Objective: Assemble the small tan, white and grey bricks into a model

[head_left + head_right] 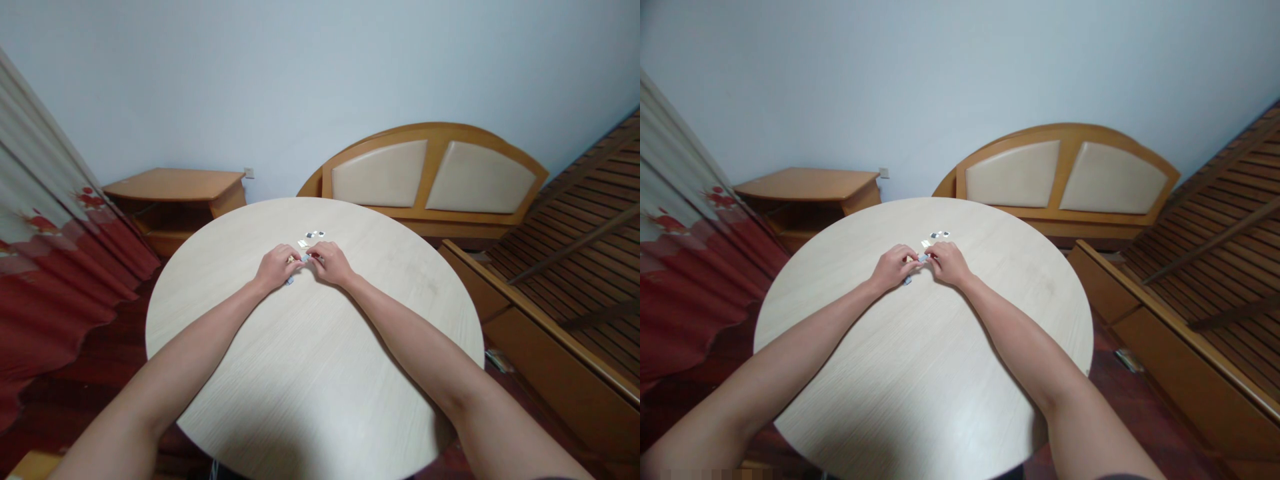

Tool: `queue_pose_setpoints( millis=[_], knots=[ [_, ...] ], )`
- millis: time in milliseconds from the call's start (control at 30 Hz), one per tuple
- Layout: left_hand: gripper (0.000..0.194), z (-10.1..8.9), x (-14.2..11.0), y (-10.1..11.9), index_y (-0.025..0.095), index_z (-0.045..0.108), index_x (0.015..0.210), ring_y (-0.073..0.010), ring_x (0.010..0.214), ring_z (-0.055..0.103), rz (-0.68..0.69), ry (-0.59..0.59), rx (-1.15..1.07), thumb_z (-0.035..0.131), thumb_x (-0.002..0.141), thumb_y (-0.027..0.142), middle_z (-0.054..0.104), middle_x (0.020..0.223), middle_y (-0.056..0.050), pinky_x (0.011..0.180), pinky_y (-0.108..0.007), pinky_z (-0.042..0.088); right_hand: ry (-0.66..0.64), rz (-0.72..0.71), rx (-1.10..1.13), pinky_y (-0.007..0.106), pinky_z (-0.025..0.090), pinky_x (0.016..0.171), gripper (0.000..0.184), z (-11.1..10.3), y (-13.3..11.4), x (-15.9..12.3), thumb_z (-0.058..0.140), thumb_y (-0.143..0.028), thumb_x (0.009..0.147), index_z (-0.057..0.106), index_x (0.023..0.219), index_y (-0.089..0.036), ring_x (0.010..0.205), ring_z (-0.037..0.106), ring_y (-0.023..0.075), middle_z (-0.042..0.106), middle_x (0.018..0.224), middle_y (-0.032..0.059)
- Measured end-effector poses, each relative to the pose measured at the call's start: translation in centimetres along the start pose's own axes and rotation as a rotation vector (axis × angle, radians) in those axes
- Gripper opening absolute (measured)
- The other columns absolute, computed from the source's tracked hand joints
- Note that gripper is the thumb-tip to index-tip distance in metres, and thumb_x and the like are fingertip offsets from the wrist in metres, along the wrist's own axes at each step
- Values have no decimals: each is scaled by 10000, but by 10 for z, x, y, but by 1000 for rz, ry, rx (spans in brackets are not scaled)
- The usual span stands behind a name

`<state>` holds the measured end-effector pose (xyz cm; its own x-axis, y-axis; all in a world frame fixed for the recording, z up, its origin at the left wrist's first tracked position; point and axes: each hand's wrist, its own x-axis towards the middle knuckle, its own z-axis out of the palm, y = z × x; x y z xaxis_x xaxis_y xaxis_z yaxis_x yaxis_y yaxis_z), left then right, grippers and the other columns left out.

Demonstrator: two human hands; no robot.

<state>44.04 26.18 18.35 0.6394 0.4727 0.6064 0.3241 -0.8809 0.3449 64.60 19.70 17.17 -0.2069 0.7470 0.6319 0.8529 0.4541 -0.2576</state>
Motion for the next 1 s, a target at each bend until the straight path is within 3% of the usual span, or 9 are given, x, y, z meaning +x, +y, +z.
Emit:
queue_pose_setpoints(
  millis=[733, 1000],
  knots=[
    [203, -1, 0, 4, 202, 647, 811, -192, 866, 641, -9, 45, 14, 647, 960, 341, 703, 861, -41, 800, -311, 489, -1, -3, -16, 368, 399, 827, 169, -2, -1, 0, 563, -215, 924, 700, 1018, -187, 907, 617, 245, 726, 950, 96],
    [138, -1, 0, 4, 210, 712, 995, -211, 927, 656, -7, 17, 14, 654, 948, 326, 737, 964, -54, 838, -339, 504, -13, -22, -10, 368, 388, 827, 174, -3, -1, 0, 556, -200, 929, 702, 1024, -190, 920, 615, 250, 719, 950, 96]
  ],
)
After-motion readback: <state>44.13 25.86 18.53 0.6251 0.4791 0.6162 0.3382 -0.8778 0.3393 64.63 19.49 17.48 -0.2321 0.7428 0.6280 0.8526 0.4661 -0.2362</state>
